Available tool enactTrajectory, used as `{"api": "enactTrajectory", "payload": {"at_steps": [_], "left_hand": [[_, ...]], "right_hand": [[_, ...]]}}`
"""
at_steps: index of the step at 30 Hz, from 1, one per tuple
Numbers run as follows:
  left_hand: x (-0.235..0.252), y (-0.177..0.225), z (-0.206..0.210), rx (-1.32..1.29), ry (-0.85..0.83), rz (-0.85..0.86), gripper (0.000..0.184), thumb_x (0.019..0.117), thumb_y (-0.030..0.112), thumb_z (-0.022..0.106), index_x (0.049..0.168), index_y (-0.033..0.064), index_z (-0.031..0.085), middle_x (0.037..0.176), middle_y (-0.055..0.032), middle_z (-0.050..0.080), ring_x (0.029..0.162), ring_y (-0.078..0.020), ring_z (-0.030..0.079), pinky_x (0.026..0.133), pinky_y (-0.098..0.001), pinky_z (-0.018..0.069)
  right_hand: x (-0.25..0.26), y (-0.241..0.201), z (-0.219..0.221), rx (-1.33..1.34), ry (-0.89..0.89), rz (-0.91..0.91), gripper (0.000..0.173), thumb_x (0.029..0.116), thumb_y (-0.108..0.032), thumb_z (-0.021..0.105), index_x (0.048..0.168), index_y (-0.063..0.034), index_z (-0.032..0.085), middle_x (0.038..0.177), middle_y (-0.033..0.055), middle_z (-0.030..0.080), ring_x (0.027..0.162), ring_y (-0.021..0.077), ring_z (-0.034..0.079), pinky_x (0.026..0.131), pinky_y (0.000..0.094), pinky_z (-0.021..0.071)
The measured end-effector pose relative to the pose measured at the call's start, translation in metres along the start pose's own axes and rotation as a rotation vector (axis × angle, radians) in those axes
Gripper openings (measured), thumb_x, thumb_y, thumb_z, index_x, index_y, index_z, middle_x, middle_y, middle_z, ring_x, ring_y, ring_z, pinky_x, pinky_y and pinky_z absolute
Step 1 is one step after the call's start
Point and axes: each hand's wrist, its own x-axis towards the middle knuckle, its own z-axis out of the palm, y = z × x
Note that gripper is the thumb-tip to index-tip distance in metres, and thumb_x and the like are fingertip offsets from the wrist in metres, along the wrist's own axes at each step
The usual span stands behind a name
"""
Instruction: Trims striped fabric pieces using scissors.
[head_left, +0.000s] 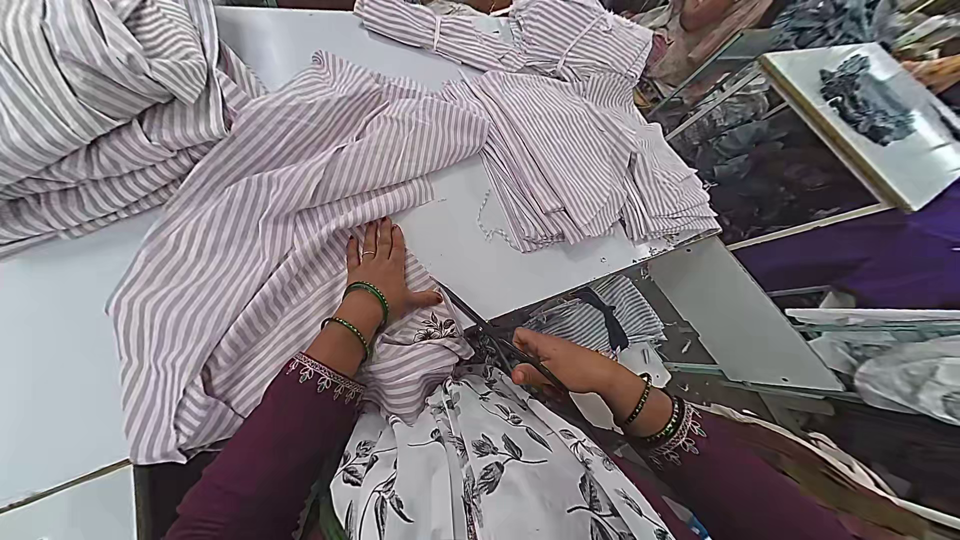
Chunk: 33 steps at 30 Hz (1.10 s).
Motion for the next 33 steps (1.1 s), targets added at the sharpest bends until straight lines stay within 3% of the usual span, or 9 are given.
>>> {"api": "enactTrajectory", "payload": {"at_steps": [6, 9, 19, 23, 28, 33], "left_hand": [[0.003, 0.000, 0.000, -0.025, 0.003, -0.007, 0.144, 0.0670, 0.080, 0.076, 0.164, 0.0003, 0.006, 0.172, -0.0195, -0.002, 0.159, -0.0363, -0.005, 0.122, -0.0668, -0.0042], [0.004, -0.002, 0.002, -0.046, 0.027, -0.001, 0.138, 0.0714, 0.080, 0.073, 0.163, -0.0008, 0.008, 0.172, -0.0202, -0.001, 0.159, -0.0378, -0.004, 0.121, -0.0674, -0.0034], [0.005, 0.000, 0.003, -0.065, 0.055, -0.013, 0.140, 0.0690, 0.079, 0.076, 0.163, -0.0007, 0.009, 0.172, -0.0209, 0.001, 0.159, -0.0382, -0.002, 0.122, -0.0666, -0.0030], [0.005, -0.001, 0.004, -0.075, 0.062, -0.001, 0.140, 0.0686, 0.078, 0.076, 0.163, -0.0020, 0.011, 0.171, -0.0222, 0.002, 0.159, -0.0399, -0.002, 0.121, -0.0687, -0.0033], [0.006, -0.001, 0.004, -0.077, 0.058, -0.004, 0.140, 0.0679, 0.079, 0.076, 0.163, -0.0020, 0.012, 0.172, -0.0216, 0.002, 0.159, -0.0396, -0.002, 0.121, -0.0679, -0.0030], [0.005, 0.000, 0.004, -0.073, 0.052, -0.010, 0.140, 0.0684, 0.079, 0.075, 0.163, -0.0017, 0.011, 0.172, -0.0216, 0.001, 0.159, -0.0391, -0.002, 0.121, -0.0678, -0.0038]], "right_hand": [[-0.002, -0.001, 0.004, -0.019, 0.032, 0.005, 0.059, 0.0906, -0.058, 0.068, 0.109, -0.0057, 0.046, 0.074, -0.0014, 0.048, 0.057, 0.0075, 0.048, 0.056, 0.0268, 0.0441], [-0.004, 0.002, 0.003, -0.055, 0.031, -0.001, 0.062, 0.0900, -0.061, 0.066, 0.109, -0.0059, 0.046, 0.074, -0.0021, 0.048, 0.058, 0.0073, 0.048, 0.057, 0.0272, 0.0440], [0.000, -0.014, 0.000, -0.149, 0.060, 0.055, 0.054, 0.0929, -0.050, 0.070, 0.111, -0.0045, 0.046, 0.080, 0.0023, 0.047, 0.068, 0.0133, 0.046, 0.064, 0.0341, 0.0415], [0.001, -0.011, 0.006, -0.134, 0.087, 0.030, 0.057, 0.0916, -0.052, 0.070, 0.111, -0.0038, 0.046, 0.079, 0.0009, 0.046, 0.065, 0.0116, 0.046, 0.062, 0.0318, 0.0423], [0.003, -0.005, 0.017, -0.098, 0.134, -0.045, 0.055, 0.0928, -0.057, 0.065, 0.101, -0.0063, 0.046, 0.075, -0.0033, 0.042, 0.062, 0.0072, 0.042, 0.059, 0.0271, 0.0375], [0.001, -0.004, 0.018, -0.071, 0.141, -0.067, 0.056, 0.0921, -0.060, 0.064, 0.098, -0.0075, 0.047, 0.072, -0.0050, 0.042, 0.059, 0.0048, 0.042, 0.056, 0.0242, 0.0371]]}}
